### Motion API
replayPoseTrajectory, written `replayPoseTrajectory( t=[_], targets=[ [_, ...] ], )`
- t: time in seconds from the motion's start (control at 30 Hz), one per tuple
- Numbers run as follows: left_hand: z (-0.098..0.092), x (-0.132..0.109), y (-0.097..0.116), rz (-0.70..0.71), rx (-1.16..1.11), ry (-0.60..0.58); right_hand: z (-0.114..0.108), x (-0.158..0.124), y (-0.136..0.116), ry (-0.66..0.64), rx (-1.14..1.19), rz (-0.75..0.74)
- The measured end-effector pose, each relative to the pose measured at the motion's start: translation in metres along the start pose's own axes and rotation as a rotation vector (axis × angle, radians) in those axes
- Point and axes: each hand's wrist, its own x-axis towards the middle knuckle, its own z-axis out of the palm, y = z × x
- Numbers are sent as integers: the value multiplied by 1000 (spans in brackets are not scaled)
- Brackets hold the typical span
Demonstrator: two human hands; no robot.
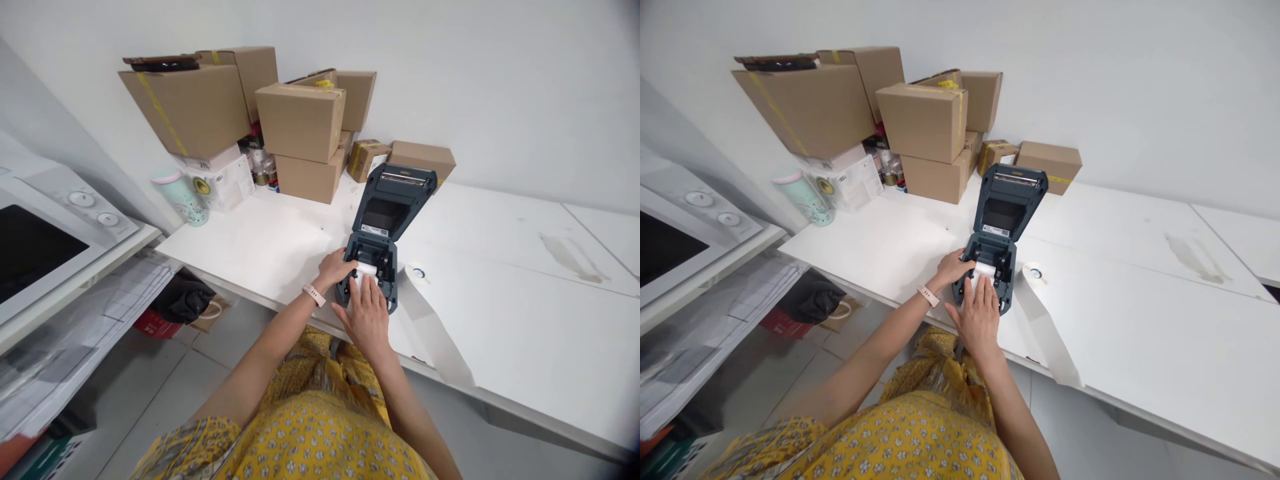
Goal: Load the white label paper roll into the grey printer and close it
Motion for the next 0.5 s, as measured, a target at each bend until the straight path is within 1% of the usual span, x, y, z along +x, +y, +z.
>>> replayPoseTrajectory(
  t=[0.33,0.5],
  targets=[
    [-2,-2,0,25,-17,-22,0,-1,2,-4,-35,-12],
    [-5,-4,2,9,-17,-27,-2,0,4,-7,-15,-10]
  ],
)
